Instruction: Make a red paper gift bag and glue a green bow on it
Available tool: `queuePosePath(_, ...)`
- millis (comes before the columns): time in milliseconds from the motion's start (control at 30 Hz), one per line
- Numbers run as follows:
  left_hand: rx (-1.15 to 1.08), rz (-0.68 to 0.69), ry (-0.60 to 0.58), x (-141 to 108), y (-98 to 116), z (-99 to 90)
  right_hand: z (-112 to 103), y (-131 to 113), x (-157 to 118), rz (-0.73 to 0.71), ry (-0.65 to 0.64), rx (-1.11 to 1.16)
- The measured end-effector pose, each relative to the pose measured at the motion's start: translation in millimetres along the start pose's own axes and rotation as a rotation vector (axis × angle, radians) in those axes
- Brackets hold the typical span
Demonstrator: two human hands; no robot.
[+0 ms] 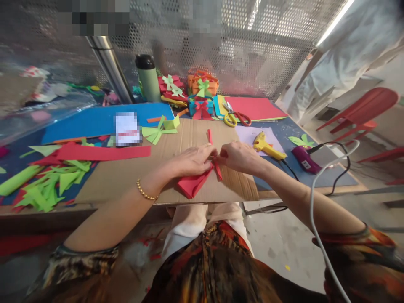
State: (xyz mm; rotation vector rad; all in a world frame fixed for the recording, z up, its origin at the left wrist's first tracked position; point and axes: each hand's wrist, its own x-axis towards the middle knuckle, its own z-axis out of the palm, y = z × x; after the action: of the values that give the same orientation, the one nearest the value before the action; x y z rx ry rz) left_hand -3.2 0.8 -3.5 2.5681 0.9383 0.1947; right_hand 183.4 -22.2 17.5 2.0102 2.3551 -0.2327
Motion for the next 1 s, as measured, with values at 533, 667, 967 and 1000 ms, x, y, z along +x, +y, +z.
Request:
queuePosePath(533, -0.263, -0.078, 0.312, -7, -19, -30.1, -12, -11, 29, 0.012, -0.172, 0.309)
queuePosePath(667, -0.299, 0.005, 0.308, 0, -34, -29.2, -17, 0, 33, 0.015, -0.162, 0.509)
queuePosePath(967, -0.339, 0.071, 0.383, 5, -46, -11.4, -29, 27, 20, 0.023, 0.054, 0.973)
queuePosePath(1000, -0.353, 0.083, 0.385, 7, -48, -8.8, -30, 28, 19, 0.028, 0.078, 1.005)
